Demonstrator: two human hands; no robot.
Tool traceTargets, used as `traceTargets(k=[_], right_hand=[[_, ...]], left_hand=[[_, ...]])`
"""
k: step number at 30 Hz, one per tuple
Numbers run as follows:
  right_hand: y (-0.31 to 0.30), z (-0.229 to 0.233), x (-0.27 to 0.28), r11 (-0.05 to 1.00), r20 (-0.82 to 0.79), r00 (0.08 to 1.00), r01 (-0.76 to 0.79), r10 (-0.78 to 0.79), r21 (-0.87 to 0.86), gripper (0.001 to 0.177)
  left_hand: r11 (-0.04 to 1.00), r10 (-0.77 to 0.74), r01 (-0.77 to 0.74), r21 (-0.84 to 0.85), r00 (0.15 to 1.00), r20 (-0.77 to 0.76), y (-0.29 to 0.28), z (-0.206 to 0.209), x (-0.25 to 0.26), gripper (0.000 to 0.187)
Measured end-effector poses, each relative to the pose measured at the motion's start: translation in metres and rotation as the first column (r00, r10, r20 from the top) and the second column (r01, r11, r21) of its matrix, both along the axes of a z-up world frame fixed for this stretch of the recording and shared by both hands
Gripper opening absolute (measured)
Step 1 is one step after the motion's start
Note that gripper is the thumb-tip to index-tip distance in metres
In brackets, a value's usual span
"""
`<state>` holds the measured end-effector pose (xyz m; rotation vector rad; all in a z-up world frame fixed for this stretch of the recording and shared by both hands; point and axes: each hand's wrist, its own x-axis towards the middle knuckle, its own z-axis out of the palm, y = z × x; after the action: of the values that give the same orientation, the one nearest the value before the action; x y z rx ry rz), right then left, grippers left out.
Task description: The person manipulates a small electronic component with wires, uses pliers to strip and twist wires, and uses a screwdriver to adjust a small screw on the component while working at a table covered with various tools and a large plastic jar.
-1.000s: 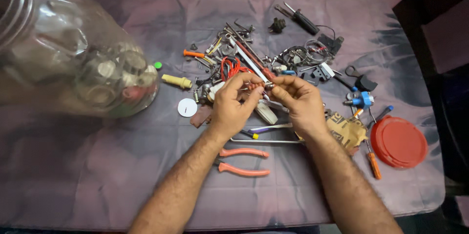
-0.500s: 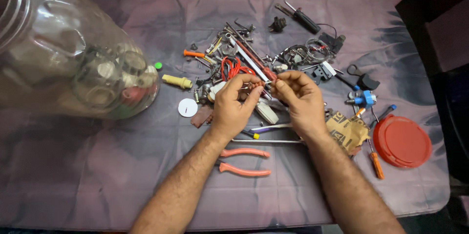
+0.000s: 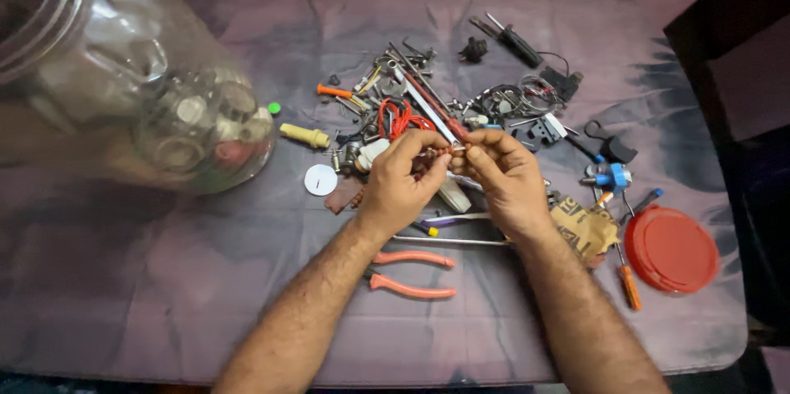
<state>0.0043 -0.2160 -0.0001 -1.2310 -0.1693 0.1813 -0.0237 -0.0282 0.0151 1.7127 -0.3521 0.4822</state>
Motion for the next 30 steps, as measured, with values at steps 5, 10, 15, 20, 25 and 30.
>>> traceTargets(k=[5, 10, 15, 20, 25, 30], right_hand=[[-0.0003, -0.0002, -0.0008, 1.0, -0.01, 1.0, -0.023, 0.023, 0.016, 0.023], [-0.0011, -0.0017, -0.0003, 1.0, -0.007, 1.0, -0.029, 0.029, 0.0, 0.025], [-0.0006, -0.0004, -0.001, 1.0, 0.018, 1.0, -0.023, 0.024, -0.018, 0.024], [0.0004, 0.001, -0.0022, 0.997, 0.099, 0.995, 0.009, -0.002, -0.072, 0.022], [-0.0005, -0.0006, -0.0034, 0.996, 0.128, 0.992, 0.026, -0.015, -0.086, 0.021], [-0.0012, -0.001, -0.0047, 0.972, 0.193, 0.981, 0.044, 0.001, -0.232, 0.022]], left_hand=[[0.999, -0.012, 0.011, 0.043, 1.0, 0.027, 0.0023, 0.0004, -0.0011, 0.017], [1.0, -0.027, 0.026, 0.014, 0.999, 0.042, 0.0024, -0.0014, -0.0001, 0.017], [0.999, -0.029, 0.027, 0.036, 0.997, 0.067, 0.0043, -0.0004, 0.0007, 0.017], [0.998, -0.062, 0.06, 0.037, 0.997, 0.05, 0.0052, 0.001, 0.0008, 0.017], [0.994, -0.095, 0.095, 0.046, 0.995, 0.004, 0.0068, 0.002, 0.001, 0.016], [0.99, -0.133, 0.134, 0.034, 0.99, -0.044, 0.0059, -0.003, 0.0016, 0.016]])
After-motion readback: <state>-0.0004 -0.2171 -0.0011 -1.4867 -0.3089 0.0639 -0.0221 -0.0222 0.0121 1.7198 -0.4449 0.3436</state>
